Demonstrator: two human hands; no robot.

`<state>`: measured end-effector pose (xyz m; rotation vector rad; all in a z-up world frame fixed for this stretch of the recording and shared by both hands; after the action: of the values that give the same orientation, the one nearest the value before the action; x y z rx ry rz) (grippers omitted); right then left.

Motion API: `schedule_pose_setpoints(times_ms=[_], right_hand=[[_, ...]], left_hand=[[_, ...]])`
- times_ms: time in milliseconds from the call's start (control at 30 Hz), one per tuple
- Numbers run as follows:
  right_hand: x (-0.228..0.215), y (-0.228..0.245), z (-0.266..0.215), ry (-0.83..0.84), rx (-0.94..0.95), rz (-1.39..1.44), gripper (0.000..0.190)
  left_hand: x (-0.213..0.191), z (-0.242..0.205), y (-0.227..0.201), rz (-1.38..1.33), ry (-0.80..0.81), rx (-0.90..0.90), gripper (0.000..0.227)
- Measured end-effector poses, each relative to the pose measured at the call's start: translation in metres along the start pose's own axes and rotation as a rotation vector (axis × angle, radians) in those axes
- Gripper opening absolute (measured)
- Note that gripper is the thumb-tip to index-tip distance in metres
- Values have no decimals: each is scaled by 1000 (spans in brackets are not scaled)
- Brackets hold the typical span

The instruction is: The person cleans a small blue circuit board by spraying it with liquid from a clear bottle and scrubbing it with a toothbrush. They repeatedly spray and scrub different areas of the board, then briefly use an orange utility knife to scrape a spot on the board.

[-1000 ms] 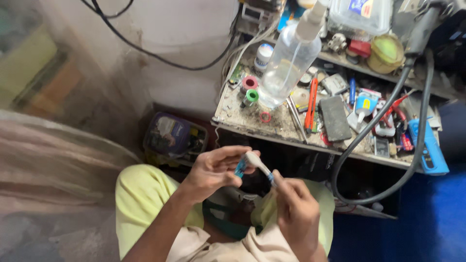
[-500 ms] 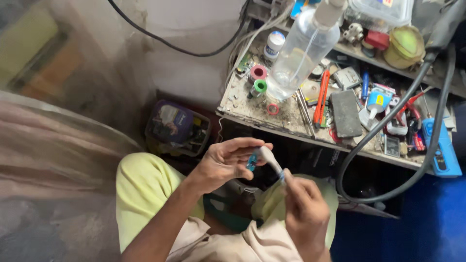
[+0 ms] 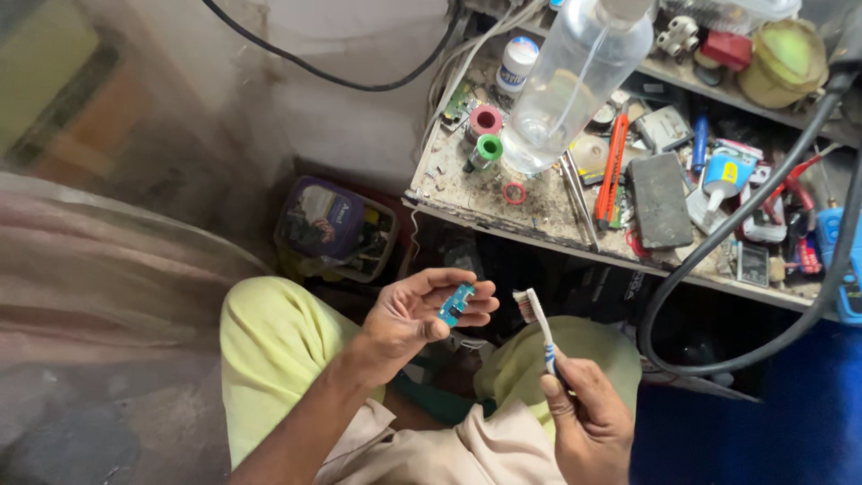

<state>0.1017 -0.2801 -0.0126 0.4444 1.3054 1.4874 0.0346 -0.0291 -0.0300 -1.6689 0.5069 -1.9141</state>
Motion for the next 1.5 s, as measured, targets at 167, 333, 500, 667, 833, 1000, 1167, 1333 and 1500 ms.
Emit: schedule_pose_setpoints(times_ms=[167,333,500,667,833,1000,1167,1333,1500], right_hand=[[7,-11,-19,-17,-15,-96,32],[8,-11,-19,-16,-2,-128,33],[16,-4,-15,8,-78,-138,35],[31,6,-7,178,-134,-268,40],[40,29,10,166,-159,-331,48],[41,43,22,117,-178,-322,46],[39,43,31,150,-247,-346,50],[38,42,28,172,-332,-351,51],[36,34,18,145,-217,-332,50]], left_hand=[[-8,-11,12,9,-38,-43,73],[-11,-15,14,-8,-21,-54,70],[-12,-17,15,20,-15,-53,69],[-15,-17,16,73,-27,-51,70],[-16,-17,12,80,-82,-69,69],[-10,-19,8,120,-80,-57,68],[-8,-13,-3,124,-69,-38,69],[-7,-13,-6,172,-46,-6,70],[-7,-14,-1,175,-49,7,66]])
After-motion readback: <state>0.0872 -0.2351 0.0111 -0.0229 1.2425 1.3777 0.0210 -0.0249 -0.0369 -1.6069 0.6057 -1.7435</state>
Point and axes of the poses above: each hand's wrist, its own z-axis towards the middle knuckle, its own x-axis out of the palm, y = z × x, the point moved 2 cm from there along z, towards the middle knuckle, and after that the axes turned 5 degrees about -x, right-handed, at the moved point
